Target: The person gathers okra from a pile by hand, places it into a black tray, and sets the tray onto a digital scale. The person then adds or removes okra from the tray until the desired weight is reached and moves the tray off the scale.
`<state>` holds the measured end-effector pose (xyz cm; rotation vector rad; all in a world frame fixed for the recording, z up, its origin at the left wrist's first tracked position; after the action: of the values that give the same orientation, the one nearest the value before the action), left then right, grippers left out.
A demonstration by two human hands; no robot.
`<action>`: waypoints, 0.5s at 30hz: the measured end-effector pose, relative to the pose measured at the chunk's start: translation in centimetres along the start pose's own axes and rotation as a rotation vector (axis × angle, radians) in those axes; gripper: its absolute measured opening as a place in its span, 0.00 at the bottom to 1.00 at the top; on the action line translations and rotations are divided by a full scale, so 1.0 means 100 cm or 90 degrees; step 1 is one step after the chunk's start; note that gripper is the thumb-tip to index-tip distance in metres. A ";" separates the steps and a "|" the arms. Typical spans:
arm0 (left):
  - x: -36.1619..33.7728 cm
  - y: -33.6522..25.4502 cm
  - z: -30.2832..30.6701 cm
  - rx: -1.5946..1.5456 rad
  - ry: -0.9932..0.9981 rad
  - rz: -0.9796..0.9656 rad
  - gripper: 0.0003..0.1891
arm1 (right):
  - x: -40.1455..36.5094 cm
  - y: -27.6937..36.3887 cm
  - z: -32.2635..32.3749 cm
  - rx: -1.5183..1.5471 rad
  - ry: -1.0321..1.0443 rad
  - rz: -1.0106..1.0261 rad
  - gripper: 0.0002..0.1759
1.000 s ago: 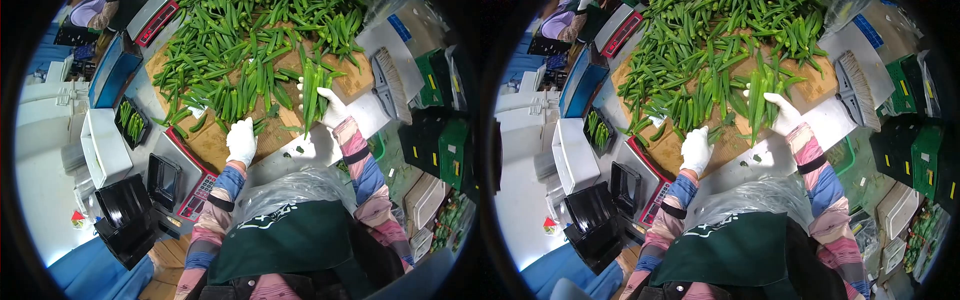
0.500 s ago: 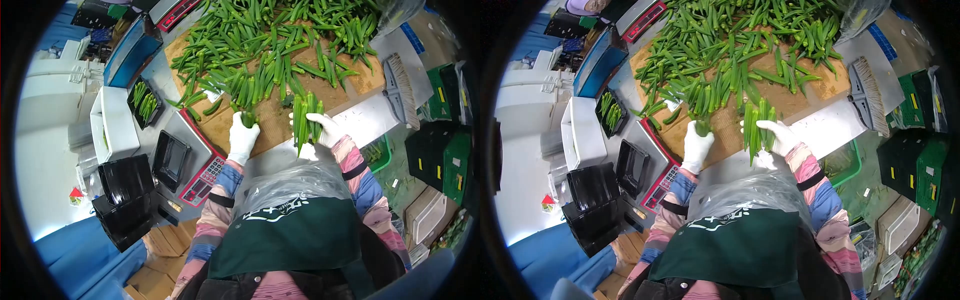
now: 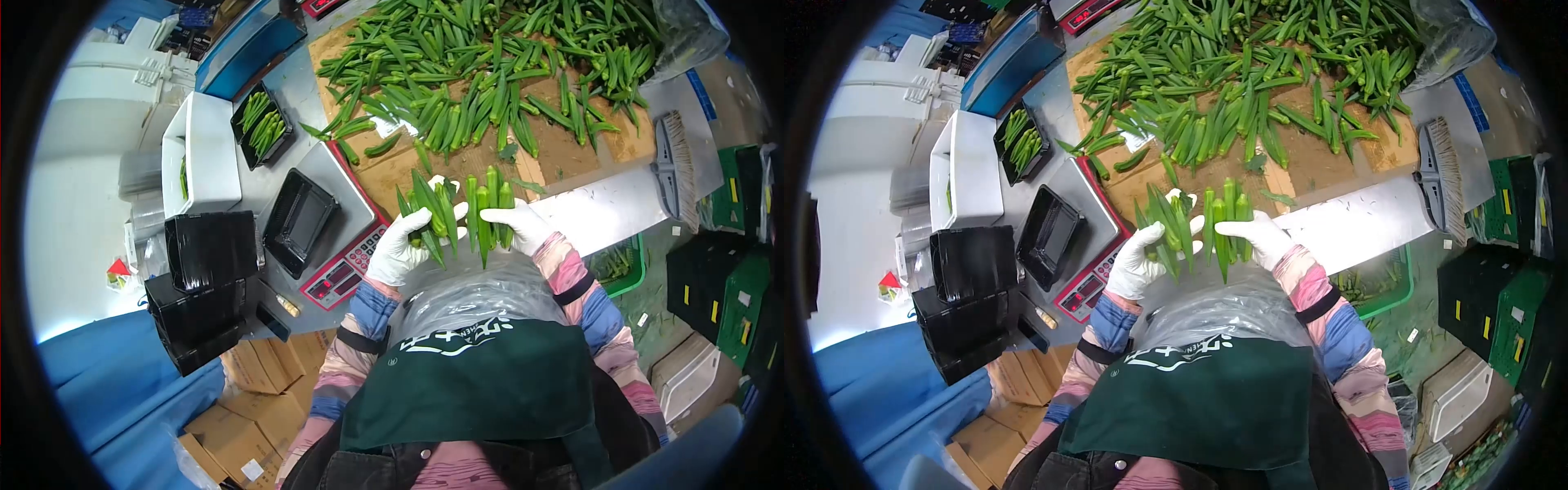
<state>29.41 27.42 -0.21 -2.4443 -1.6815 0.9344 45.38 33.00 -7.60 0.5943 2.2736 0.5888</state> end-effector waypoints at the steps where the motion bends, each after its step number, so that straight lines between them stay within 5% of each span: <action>1: -0.004 -0.001 -0.002 -0.022 0.002 -0.007 0.34 | -0.001 -0.001 -0.001 -0.008 -0.010 0.004 0.21; 7: -0.007 -0.002 0.009 0.199 0.009 0.000 0.36 | -0.023 0.016 -0.041 -0.172 0.061 0.135 0.20; 10: -0.017 0.000 -0.010 0.222 0.011 0.028 0.40 | -0.008 0.010 -0.026 -0.212 0.013 0.072 0.18; 12: -0.024 -0.006 -0.015 0.222 0.015 0.052 0.41 | -0.003 0.015 0.012 -0.199 -0.147 0.116 0.14; 15: -0.028 -0.010 -0.012 0.186 0.011 0.031 0.42 | -0.007 0.014 0.015 -0.147 -0.127 0.109 0.14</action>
<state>28.54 25.78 2.43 -2.3001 -1.3722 1.0761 47.31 34.08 -7.40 0.7034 1.9472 0.8244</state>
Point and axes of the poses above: each hand's wrist, its own x-axis towards the middle knuckle, its own z-axis out of the back of the hand, y = z × x, the point moved 7 cm from there along x, towards the middle knuckle, and after that the axes turned 3 degrees about z, right-handed, at the moved point
